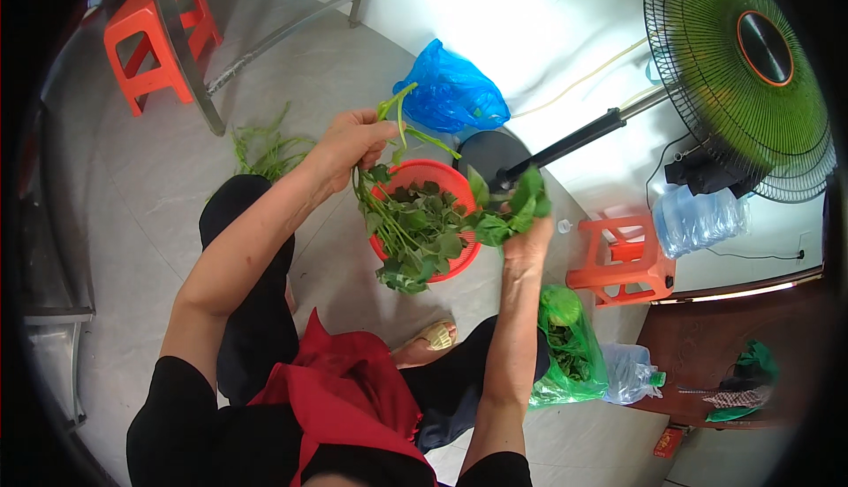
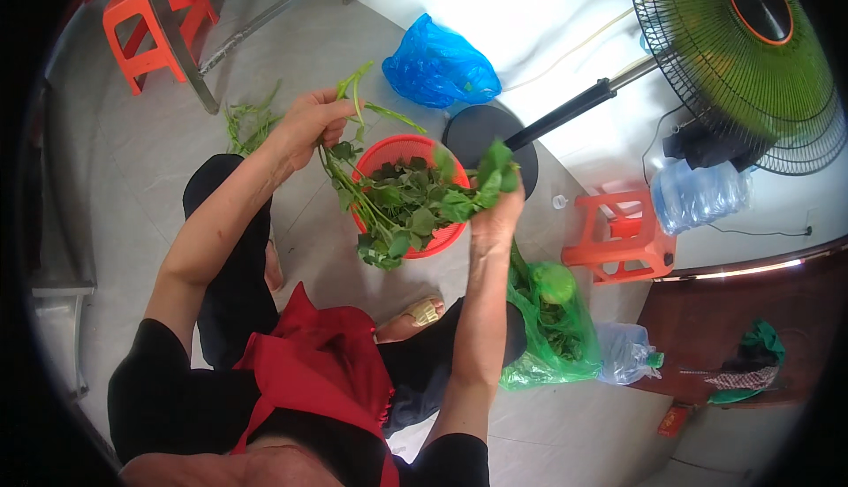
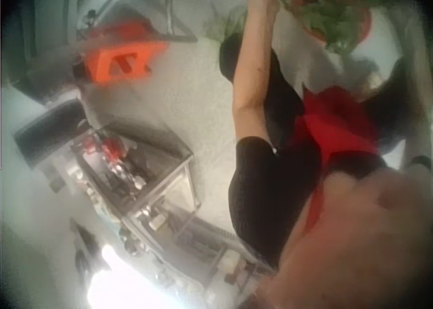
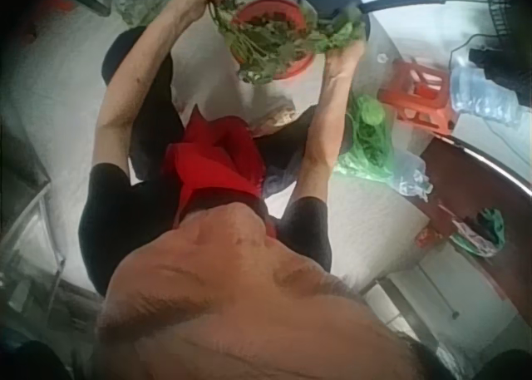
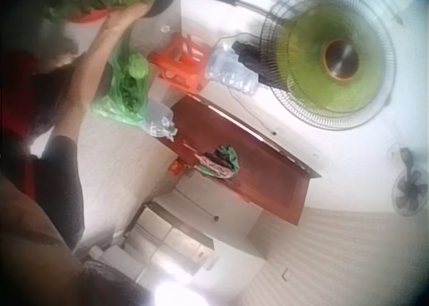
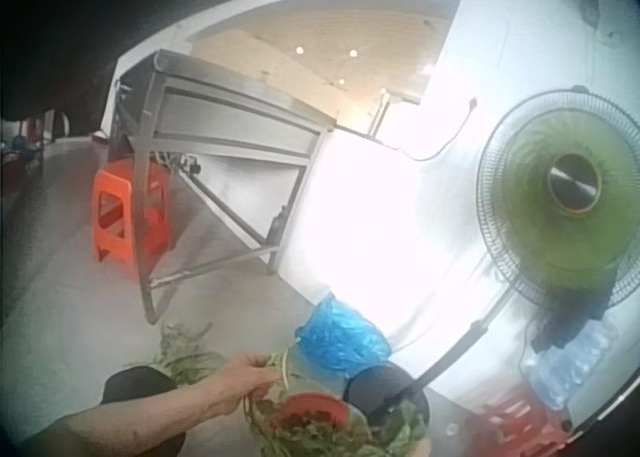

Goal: The person sits on the floor and sorts leafy green vegetables by hand. They pick up bunches of greens, remove leaves and stems, and place the separated parts into a red basket and a blue plastic bag.

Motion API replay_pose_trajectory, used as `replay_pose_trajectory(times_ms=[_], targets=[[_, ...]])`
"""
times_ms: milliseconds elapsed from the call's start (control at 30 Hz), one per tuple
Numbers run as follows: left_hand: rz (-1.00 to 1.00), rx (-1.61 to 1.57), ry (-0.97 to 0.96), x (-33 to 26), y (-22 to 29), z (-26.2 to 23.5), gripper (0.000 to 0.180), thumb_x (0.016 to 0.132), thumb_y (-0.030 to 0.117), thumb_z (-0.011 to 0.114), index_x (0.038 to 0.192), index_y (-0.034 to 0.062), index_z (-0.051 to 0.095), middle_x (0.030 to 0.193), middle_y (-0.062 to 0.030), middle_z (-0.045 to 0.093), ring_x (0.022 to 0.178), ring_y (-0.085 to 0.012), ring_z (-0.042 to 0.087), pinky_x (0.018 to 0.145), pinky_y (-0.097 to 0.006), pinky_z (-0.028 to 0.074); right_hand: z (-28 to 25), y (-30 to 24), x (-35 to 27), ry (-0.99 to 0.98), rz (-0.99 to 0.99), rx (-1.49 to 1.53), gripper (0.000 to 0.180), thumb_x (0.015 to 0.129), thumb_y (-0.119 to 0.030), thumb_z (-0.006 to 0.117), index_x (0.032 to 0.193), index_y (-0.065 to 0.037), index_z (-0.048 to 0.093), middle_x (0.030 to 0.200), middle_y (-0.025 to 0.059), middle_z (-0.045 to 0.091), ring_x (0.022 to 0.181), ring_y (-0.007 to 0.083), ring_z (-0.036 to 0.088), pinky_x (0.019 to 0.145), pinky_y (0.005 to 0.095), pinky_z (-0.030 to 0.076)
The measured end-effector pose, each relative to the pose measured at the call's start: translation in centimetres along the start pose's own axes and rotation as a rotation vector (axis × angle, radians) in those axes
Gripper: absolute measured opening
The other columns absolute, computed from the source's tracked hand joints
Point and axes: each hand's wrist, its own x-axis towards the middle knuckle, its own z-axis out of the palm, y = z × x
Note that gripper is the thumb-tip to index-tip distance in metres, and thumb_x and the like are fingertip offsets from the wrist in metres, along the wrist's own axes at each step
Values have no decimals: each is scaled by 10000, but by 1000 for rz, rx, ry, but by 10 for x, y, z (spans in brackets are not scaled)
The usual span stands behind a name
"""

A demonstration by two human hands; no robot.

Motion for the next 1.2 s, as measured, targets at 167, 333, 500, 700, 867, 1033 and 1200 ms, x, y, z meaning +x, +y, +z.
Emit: replay_pose_trajectory(times_ms=[167,333,500,700,867,1033,1200], targets=[[-16,-89,-53,1,6,-14,172,884,222,689,875,86,585,663,38,496,609,-95,474,581,-263,393,10,-10,-16,-50,-121,-223,242,1007,-259,488,993,-46,602,890,69,622,745,198,616,668,339,516],[-18,-137,-43,5,-1,-5,182,902,227,679,869,78,579,719,9,553,640,-113,511,600,-272,422,71,33,-59,-265,-256,-945,137,954,-166,614,1029,-52,623,933,71,632,787,206,620,698,343,500],[-50,-183,-68,12,-15,8,200,924,250,664,841,88,583,732,1,566,653,-128,535,627,-284,443,101,80,-68,-463,-708,-1061,201,888,-38,598,1089,-32,591,1031,157,621,838,358,628,715,397,500],[-120,-215,-116,14,-20,12,213,926,246,665,808,82,596,738,-21,589,653,-148,568,654,-300,481,90,91,-55,-485,-576,-1220,190,906,-73,586,1088,-16,579,989,135,606,862,344,627,720,398,485],[-120,-252,-87,9,-22,16,234,928,243,662,798,55,610,736,-56,610,657,-174,603,637,-314,507,89,82,-53,-567,-723,-1422,164,880,-72,592,1033,-17,575,886,121,554,753,335,615,621,420,490],[-138,-235,-127,8,-28,15,179,937,220,642,830,84,597,752,-22,603,652,-144,556,643,-309,469,90,78,-54,-636,-842,-1743,107,832,-94,598,909,-30,562,825,101,538,700,266,639,536,387,517],[-152,-207,-165,10,-36,15,176,935,201,635,816,77,596,720,-25,591,637,-136,532,617,-306,455,88,77,-57,-663,-969,-1953,95,820,-117,590,873,-45,559,823,97,551,688,203,653,504,355,522]])
